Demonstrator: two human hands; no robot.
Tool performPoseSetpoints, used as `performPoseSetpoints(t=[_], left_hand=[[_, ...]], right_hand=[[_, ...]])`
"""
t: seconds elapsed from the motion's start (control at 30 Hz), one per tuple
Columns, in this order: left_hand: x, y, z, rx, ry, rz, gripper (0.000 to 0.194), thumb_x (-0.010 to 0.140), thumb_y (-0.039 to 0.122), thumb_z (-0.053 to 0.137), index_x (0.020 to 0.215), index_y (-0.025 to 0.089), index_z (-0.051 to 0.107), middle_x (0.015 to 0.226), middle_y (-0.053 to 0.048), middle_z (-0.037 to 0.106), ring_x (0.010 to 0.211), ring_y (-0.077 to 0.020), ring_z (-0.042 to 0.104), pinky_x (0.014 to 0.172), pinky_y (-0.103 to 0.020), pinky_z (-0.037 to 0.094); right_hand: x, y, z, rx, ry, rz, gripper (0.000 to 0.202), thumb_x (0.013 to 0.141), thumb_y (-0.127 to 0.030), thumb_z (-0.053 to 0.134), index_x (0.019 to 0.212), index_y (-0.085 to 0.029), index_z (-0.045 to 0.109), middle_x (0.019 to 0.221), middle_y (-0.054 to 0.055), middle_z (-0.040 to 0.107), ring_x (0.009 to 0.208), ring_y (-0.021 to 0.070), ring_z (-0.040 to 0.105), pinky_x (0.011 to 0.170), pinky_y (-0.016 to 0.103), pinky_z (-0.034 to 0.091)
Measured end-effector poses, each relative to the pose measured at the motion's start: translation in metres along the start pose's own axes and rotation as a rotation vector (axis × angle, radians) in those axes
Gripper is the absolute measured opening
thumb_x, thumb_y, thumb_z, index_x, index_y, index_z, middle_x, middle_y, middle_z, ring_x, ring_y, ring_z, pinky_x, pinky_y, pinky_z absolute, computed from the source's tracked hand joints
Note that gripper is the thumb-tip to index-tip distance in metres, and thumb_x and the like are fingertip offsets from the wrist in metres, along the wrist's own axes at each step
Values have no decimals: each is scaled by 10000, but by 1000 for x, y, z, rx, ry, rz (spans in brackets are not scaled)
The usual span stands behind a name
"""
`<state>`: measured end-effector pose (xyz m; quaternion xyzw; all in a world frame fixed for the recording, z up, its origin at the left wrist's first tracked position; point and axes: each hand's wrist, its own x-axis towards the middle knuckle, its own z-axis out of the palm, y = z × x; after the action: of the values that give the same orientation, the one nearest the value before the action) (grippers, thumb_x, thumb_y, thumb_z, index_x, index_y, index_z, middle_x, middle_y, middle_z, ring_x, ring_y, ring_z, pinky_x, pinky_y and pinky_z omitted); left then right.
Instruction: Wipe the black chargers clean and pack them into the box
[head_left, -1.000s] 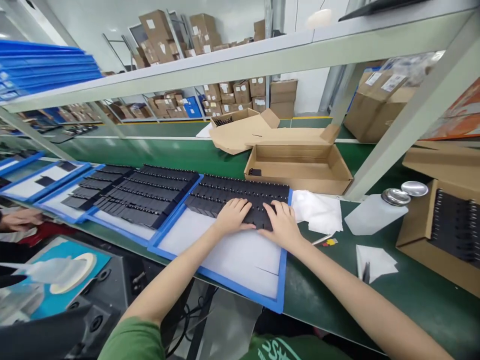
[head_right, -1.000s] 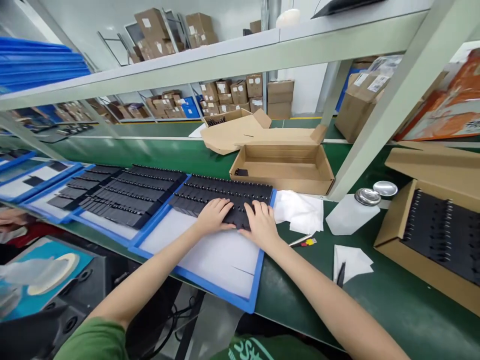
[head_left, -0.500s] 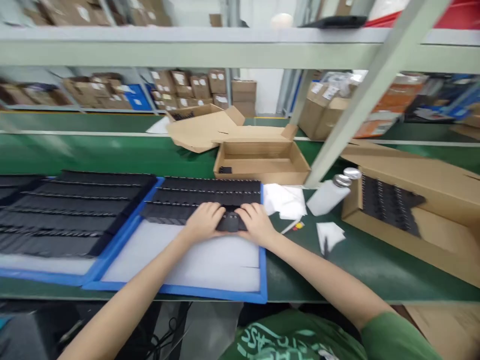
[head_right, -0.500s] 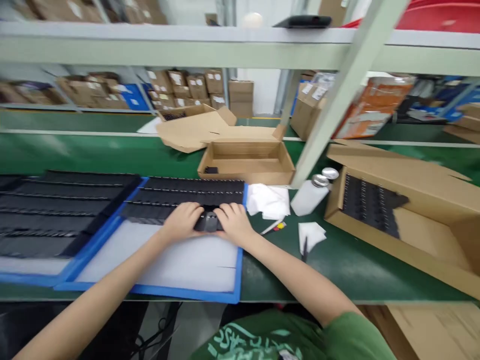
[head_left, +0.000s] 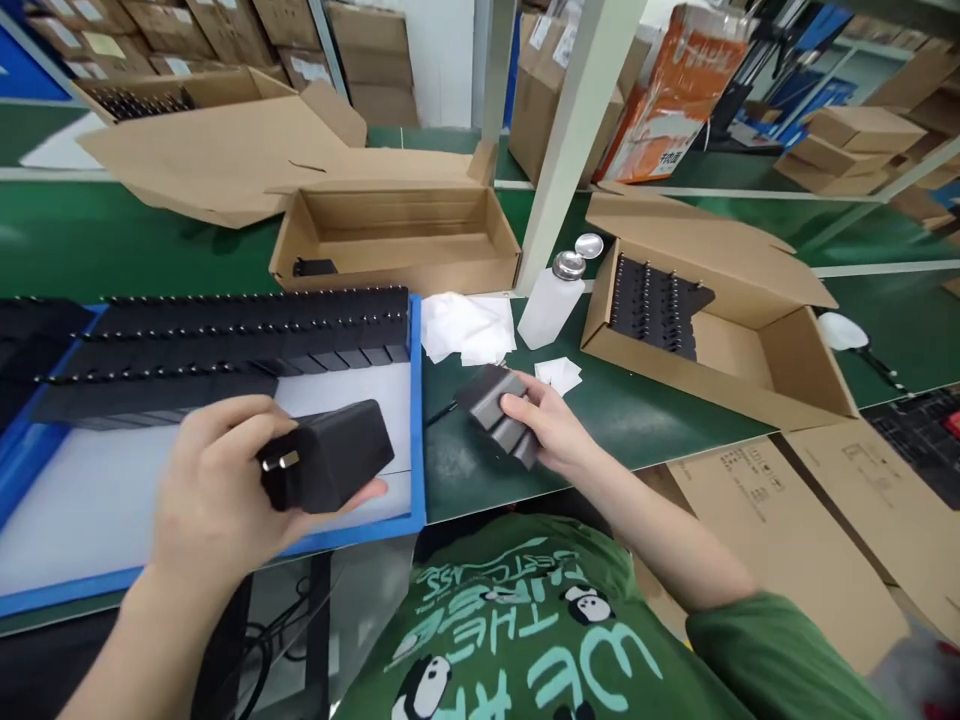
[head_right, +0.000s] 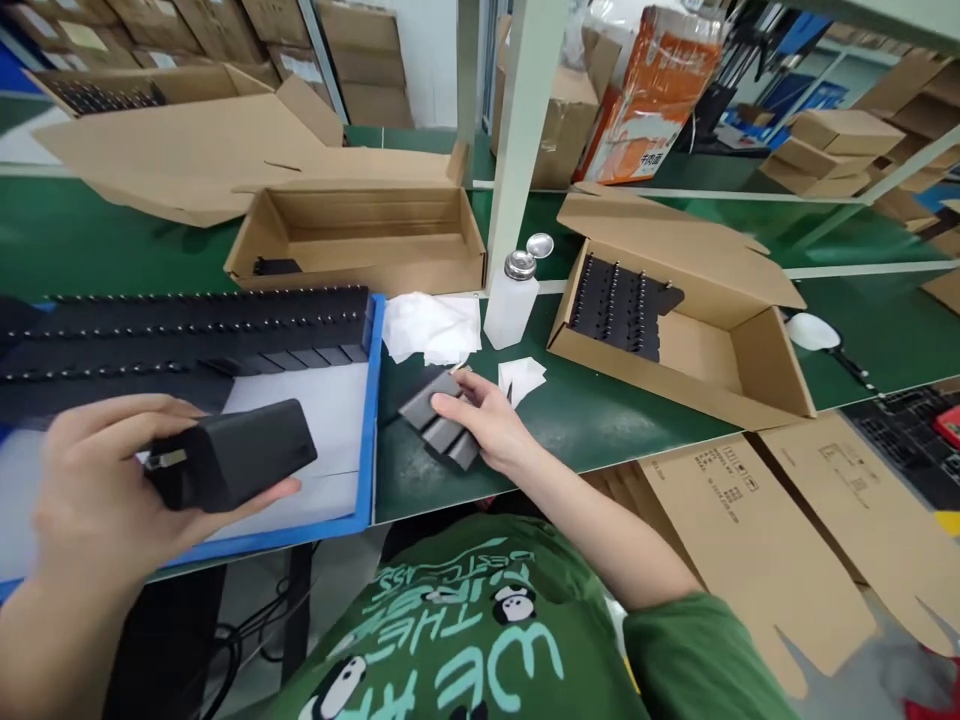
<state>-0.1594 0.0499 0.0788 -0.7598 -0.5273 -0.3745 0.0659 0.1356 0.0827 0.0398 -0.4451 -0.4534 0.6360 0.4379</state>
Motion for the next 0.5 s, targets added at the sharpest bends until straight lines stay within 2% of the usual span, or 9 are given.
performPoseSetpoints(t=[0.1,0.23,0.4,0.5], left_hand=[[-7,37,8,-58,-55,-12,581,605,770,743,777,263,515,794,-20,575,723,-225,566,664,-387,487],[-20,68,30,-48,-235,60,552,745,686,711,942,209,514,887,-72,580,825,-237,593,680,-363,522],[-21,101,65,10,-376,332,540,852,631,622,1041,137,515,940,-137,597,809,-257,611,656,-363,540],[-15,112,86,64,-433,431,529,863,603,620,1043,111,550,935,-159,625,798,-285,622,655,-391,542]], right_hand=[[-3,27,-31,65,54,63,582,656,-676,752,976,-208,619,754,0,666,611,150,615,606,285,526],[9,41,-71,103,103,50,637,581,-706,783,970,-231,611,761,-15,672,609,139,614,575,260,518],[32,21,-126,33,77,6,654,566,-695,816,988,-226,646,817,25,702,670,186,651,596,317,554],[23,0,-139,-42,93,-56,632,559,-584,885,1035,-236,656,950,35,699,820,210,660,729,353,569]])
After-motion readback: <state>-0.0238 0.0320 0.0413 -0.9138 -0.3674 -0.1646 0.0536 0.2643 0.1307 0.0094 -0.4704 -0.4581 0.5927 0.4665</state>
